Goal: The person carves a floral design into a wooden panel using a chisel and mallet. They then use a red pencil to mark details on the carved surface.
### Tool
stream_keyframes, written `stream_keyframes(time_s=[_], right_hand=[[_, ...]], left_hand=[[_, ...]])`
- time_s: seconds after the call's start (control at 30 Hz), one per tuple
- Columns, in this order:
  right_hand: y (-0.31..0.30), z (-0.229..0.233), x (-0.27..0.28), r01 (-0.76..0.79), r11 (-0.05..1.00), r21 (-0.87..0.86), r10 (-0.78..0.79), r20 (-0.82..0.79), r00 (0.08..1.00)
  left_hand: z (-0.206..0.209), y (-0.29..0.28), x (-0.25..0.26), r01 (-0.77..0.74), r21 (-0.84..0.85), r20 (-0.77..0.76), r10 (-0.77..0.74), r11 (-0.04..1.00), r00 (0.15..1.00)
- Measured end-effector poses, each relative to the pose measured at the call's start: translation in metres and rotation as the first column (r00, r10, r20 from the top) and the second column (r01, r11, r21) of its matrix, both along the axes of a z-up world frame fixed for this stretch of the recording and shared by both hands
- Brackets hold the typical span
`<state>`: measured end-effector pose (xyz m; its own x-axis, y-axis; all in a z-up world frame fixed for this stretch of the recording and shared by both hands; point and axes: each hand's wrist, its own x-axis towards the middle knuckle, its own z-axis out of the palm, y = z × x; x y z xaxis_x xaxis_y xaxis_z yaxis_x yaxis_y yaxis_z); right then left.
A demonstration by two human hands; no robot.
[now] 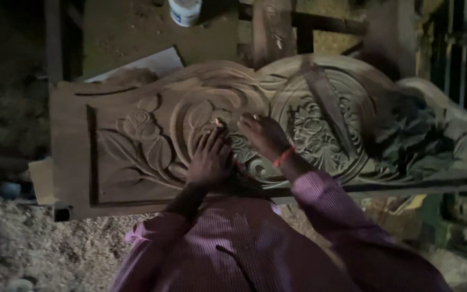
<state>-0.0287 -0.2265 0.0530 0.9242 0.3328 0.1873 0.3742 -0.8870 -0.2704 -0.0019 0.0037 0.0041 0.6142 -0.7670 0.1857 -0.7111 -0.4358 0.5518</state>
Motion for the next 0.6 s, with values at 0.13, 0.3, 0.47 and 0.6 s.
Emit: stream_keyframes(time_s=[0.13,0.3,0.47,0.6], right_hand=[[0.005,0.017,-0.015,-0.017,1.000,-0.025,0.014,-0.115,0.993],[-0.008,0.021,0.010,0.364,0.913,0.184,-0.237,-0.486,0.841],[0.004,0.011,0.009,-0.003,0.992,0.125,0.020,-0.139,0.990],[-0.004,0.025,-0.011,-0.095,0.983,-0.158,0.050,-0.269,0.962]], left_hand=[[-0.004,0.004,0.000,-0.005,-0.011,-0.001,0.005,1.000,1.000],[-0.013,0.002,0.000,-0.003,-0.060,0.024,0.004,0.998,1.000],[-0.012,0.004,0.002,0.017,-0.022,0.003,-0.017,1.000,1.000],[-0.009,0.008,-0.001,0.008,-0.045,0.028,-0.007,0.999,1.000]])
